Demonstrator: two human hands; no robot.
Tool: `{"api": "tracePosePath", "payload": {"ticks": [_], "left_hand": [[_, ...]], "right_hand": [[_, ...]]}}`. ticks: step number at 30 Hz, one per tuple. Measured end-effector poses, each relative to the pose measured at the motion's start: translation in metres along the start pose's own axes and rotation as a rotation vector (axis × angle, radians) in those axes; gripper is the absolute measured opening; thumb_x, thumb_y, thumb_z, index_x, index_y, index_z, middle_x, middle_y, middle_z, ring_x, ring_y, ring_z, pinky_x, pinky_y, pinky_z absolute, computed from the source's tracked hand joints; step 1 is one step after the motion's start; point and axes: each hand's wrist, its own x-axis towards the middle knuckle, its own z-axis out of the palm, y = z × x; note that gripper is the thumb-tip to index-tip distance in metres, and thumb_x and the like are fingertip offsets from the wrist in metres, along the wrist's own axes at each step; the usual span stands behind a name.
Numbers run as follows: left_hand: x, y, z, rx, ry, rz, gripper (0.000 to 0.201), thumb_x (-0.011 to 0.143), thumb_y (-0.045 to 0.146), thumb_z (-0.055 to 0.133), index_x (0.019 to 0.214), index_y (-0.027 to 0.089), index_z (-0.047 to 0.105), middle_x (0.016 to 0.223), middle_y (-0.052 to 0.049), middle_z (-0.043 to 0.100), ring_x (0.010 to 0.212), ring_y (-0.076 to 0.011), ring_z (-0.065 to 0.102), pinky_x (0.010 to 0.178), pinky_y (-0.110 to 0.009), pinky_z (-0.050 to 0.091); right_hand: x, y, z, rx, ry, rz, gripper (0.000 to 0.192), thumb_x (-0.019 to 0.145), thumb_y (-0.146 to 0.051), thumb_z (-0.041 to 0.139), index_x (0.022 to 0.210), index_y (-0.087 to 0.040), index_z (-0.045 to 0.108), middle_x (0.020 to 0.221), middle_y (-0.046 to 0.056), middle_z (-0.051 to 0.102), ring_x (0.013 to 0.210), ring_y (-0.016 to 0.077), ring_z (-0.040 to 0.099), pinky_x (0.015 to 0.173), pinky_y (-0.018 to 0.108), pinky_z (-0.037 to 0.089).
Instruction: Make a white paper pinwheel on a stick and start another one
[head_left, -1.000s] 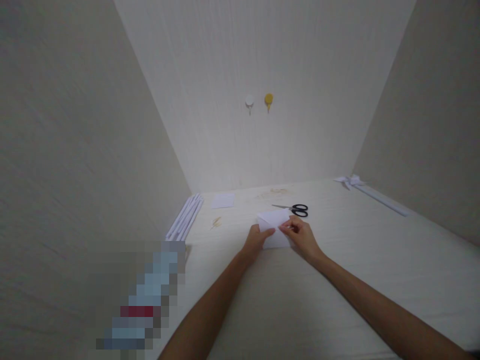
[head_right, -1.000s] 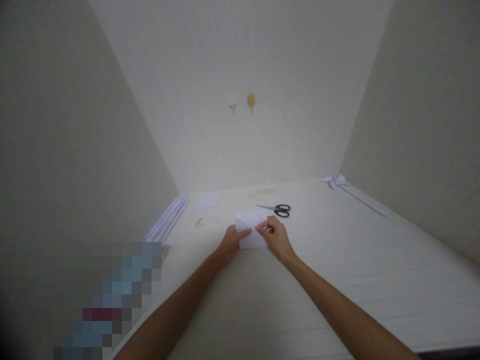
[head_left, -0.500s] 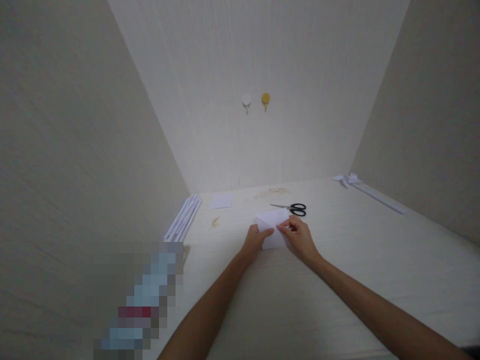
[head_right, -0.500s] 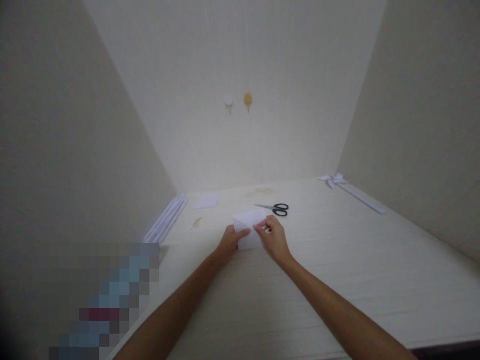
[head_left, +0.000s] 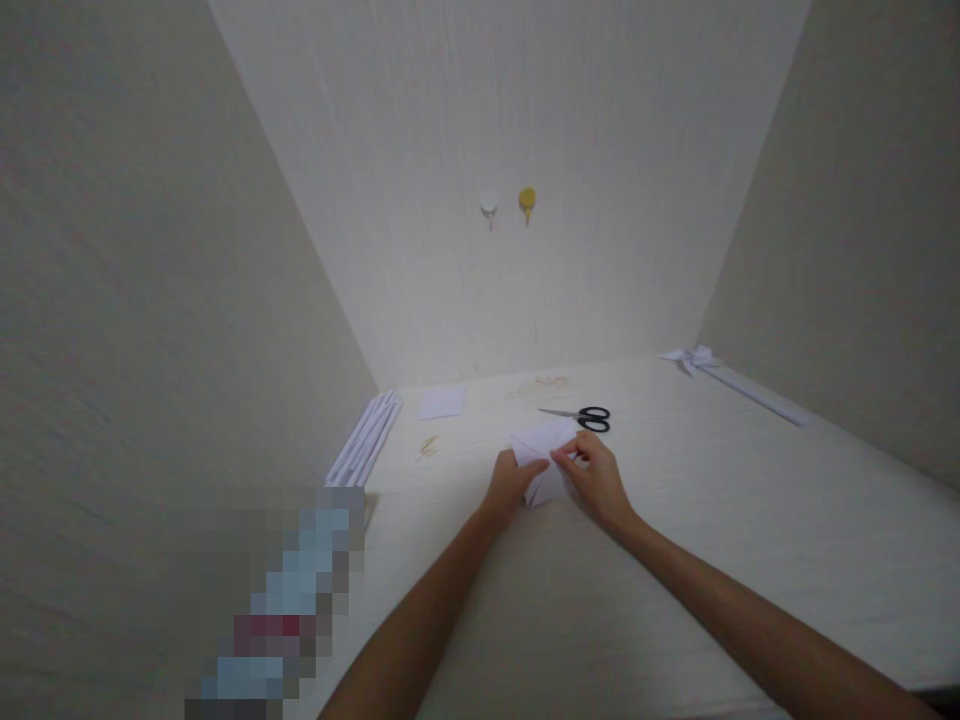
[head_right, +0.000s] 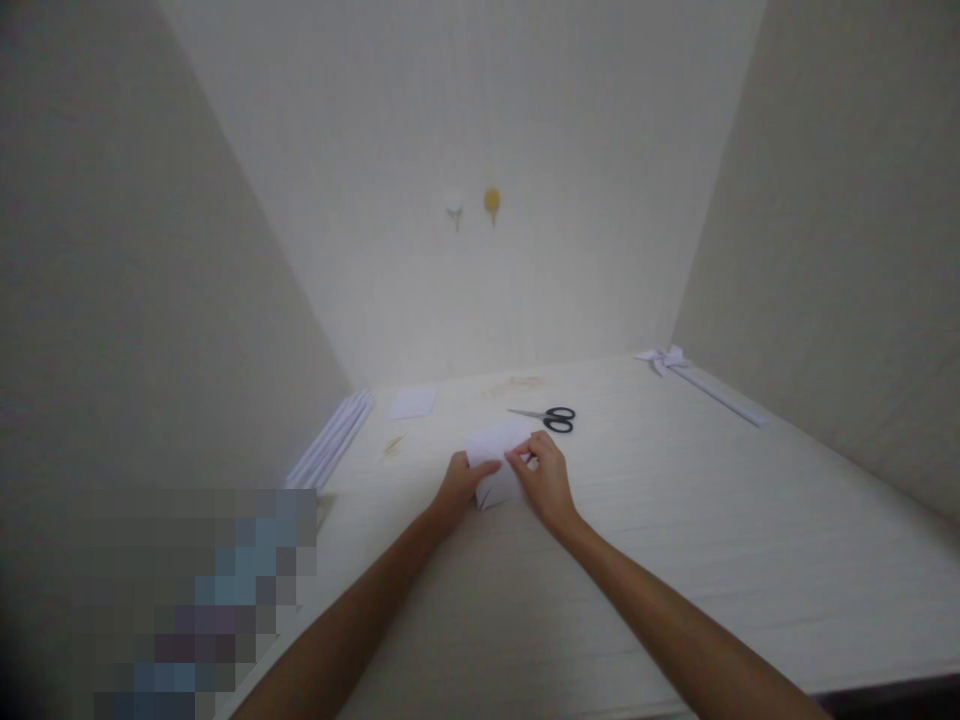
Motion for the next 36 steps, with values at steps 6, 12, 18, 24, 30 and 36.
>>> {"api": "tracePosePath", "payload": {"ticks": [6, 12, 18, 24, 30, 36], "left_hand": [[-0.006, 0.01, 0.006, 0.106, 0.124, 0.028, 0.021, 0.057, 0.016, 0.062, 0.077, 0.009, 0.065, 0.072, -0.007, 0.066, 0.067, -0.0181, 0.059, 0.057, -0.025, 0.044], [-0.006, 0.006, 0.004, 0.068, 0.167, -0.009, 0.021, 0.058, 0.019, 0.063, 0.076, 0.009, 0.063, 0.07, -0.008, 0.066, 0.063, -0.0178, 0.058, 0.055, -0.025, 0.044], [-0.004, 0.003, 0.002, 0.015, 0.284, -0.084, 0.026, 0.055, 0.02, 0.067, 0.076, 0.008, 0.061, 0.072, -0.009, 0.065, 0.066, -0.0185, 0.058, 0.053, -0.025, 0.044], [-0.003, 0.003, 0.002, -0.013, 0.287, -0.082, 0.03, 0.055, 0.02, 0.067, 0.081, 0.007, 0.059, 0.076, -0.01, 0.065, 0.069, -0.0188, 0.059, 0.056, -0.026, 0.045], [-0.007, 0.007, 0.009, -0.109, 0.213, -0.038, 0.025, 0.057, 0.018, 0.064, 0.08, 0.008, 0.061, 0.078, -0.01, 0.066, 0.067, -0.0177, 0.059, 0.059, -0.027, 0.046], [-0.012, 0.009, 0.015, -0.113, 0.204, -0.02, 0.019, 0.058, 0.02, 0.063, 0.073, 0.008, 0.064, 0.073, -0.008, 0.066, 0.064, -0.017, 0.059, 0.057, -0.025, 0.046]], "right_hand": [[0.0, -0.001, 0.0, -0.027, -0.006, -0.027, 0.013, 0.071, -0.025, 0.054, 0.059, -0.019, 0.055, 0.066, 0.001, 0.048, 0.065, 0.0159, 0.047, 0.058, 0.028, 0.038], [0.001, 0.0, 0.002, 0.143, -0.026, 0.063, 0.009, 0.066, -0.027, 0.058, 0.068, -0.02, 0.054, 0.066, 0.0, 0.049, 0.061, 0.0145, 0.047, 0.057, 0.027, 0.04], [0.0, -0.002, 0.005, 0.666, -0.098, 0.36, 0.055, 0.053, -0.027, 0.068, 0.098, -0.027, 0.036, 0.079, -0.003, 0.053, 0.055, 0.0109, 0.054, 0.051, 0.025, 0.044], [0.001, 0.004, 0.005, 0.773, -0.154, 0.454, 0.053, 0.049, -0.025, 0.071, 0.091, -0.025, 0.039, 0.074, -0.003, 0.058, 0.057, 0.0128, 0.057, 0.053, 0.026, 0.046], [0.001, 0.003, 0.006, 0.805, -0.134, 0.492, 0.055, 0.047, -0.027, 0.073, 0.09, -0.024, 0.039, 0.064, -0.003, 0.064, 0.055, 0.0175, 0.061, 0.053, 0.03, 0.047], [0.0, -0.003, 0.003, 0.794, -0.09, 0.528, 0.053, 0.048, -0.027, 0.073, 0.09, -0.023, 0.04, 0.061, -0.002, 0.064, 0.05, 0.0177, 0.06, 0.047, 0.029, 0.046]]}}
